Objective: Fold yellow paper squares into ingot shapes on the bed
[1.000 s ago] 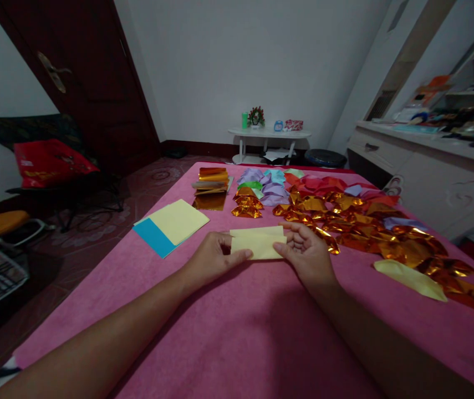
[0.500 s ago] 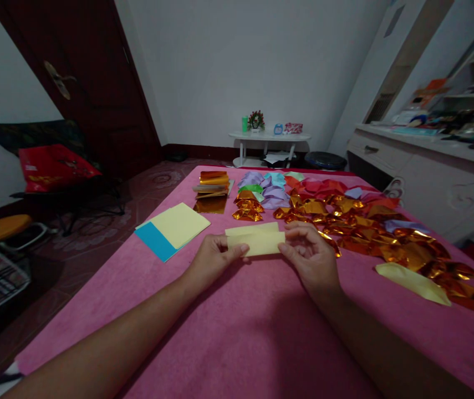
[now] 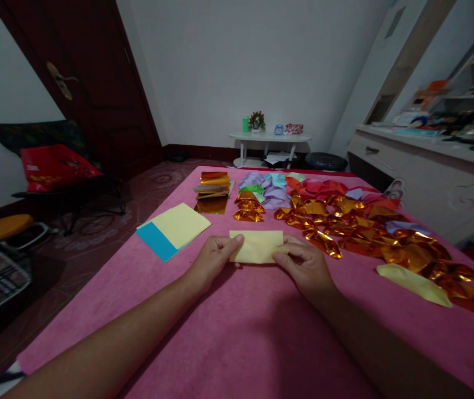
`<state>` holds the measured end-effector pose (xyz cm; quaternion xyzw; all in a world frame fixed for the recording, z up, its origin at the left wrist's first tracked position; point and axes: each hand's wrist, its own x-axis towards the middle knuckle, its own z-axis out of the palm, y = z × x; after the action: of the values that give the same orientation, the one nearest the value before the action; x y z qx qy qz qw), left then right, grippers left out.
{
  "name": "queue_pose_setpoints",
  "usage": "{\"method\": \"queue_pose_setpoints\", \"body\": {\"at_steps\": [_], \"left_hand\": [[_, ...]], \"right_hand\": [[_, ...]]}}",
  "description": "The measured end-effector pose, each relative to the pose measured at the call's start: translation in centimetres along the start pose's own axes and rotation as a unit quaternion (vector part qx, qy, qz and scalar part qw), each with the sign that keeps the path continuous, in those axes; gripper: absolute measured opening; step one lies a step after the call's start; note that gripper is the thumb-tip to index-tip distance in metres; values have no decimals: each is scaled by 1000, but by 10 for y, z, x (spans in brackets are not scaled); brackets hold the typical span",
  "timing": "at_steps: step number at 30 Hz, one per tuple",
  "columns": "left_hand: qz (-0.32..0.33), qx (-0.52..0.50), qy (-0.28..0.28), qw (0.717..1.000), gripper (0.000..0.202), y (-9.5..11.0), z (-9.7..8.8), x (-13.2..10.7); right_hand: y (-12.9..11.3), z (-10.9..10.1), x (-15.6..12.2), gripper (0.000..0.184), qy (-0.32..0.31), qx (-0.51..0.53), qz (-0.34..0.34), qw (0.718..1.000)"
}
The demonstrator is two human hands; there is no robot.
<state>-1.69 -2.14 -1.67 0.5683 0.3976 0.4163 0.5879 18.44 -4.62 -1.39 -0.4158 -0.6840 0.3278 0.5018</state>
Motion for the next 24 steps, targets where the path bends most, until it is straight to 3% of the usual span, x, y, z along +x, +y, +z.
{"method": "queue_pose_setpoints", "body": {"at_steps": [6, 10, 13, 18, 24], "left_hand": [[-22, -15, 0, 1000, 44, 1, 0, 0], [-55, -43, -49, 996, 44, 6, 2, -2], [-65, -55, -95, 992, 47, 6, 2, -2], [-56, -101, -86, 990, 37, 1, 0, -1], [-79, -112, -125, 983, 44, 1, -2, -1]], "right_hand": [[3, -1, 2, 19, 17, 3, 9, 1000], [5, -1, 2, 16, 42, -3, 19, 999], [4, -1, 2, 17, 26, 2, 17, 1000], [2, -1, 2, 18, -5, 13, 12, 1000], [1, -2, -1, 11, 51, -32, -42, 997]]}}
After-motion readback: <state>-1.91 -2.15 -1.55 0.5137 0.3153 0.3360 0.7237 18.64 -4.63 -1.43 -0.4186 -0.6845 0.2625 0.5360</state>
